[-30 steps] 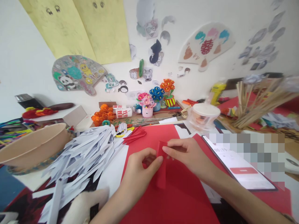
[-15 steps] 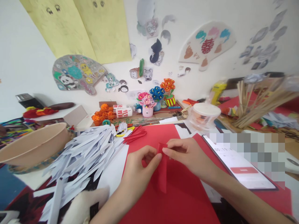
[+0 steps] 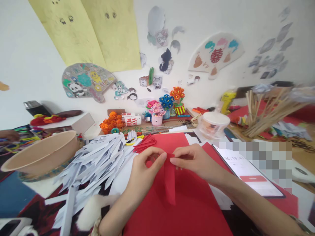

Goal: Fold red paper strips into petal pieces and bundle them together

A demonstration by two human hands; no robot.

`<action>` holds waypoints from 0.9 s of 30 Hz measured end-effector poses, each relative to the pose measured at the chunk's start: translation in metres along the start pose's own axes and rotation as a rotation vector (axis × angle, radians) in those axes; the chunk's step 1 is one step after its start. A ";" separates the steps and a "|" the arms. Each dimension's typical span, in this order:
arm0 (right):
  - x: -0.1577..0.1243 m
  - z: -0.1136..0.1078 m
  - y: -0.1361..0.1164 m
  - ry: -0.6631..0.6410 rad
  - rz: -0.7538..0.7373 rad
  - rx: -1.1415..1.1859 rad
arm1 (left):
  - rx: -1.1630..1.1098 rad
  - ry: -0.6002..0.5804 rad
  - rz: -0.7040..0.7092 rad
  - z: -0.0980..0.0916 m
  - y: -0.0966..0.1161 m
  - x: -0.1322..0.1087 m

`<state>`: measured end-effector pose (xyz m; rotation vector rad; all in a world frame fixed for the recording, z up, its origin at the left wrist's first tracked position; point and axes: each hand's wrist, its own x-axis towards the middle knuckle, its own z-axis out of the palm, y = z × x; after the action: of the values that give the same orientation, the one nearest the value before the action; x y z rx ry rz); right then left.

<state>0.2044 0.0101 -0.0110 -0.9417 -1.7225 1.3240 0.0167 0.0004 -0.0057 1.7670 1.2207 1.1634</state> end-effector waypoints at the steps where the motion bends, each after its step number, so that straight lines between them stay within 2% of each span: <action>1: 0.002 0.001 -0.004 -0.004 -0.003 -0.007 | -0.005 0.008 0.009 -0.003 0.001 0.000; 9: 0.016 0.009 -0.033 -0.057 -0.023 -0.080 | 0.004 0.091 0.076 -0.022 0.009 -0.001; 17: 0.030 0.018 -0.026 -0.080 -0.006 -0.075 | 0.074 0.130 0.100 -0.028 0.002 0.003; 22: 0.025 0.015 -0.013 -0.058 0.014 -0.076 | 0.069 0.069 0.017 -0.023 -0.001 0.004; 27: 0.022 0.011 -0.007 0.037 -0.018 -0.048 | 0.068 -0.154 -0.111 -0.018 -0.001 0.001</action>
<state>0.1837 0.0234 -0.0036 -0.9692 -1.7371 1.2513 0.0002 0.0030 -0.0001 1.7787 1.2619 0.9152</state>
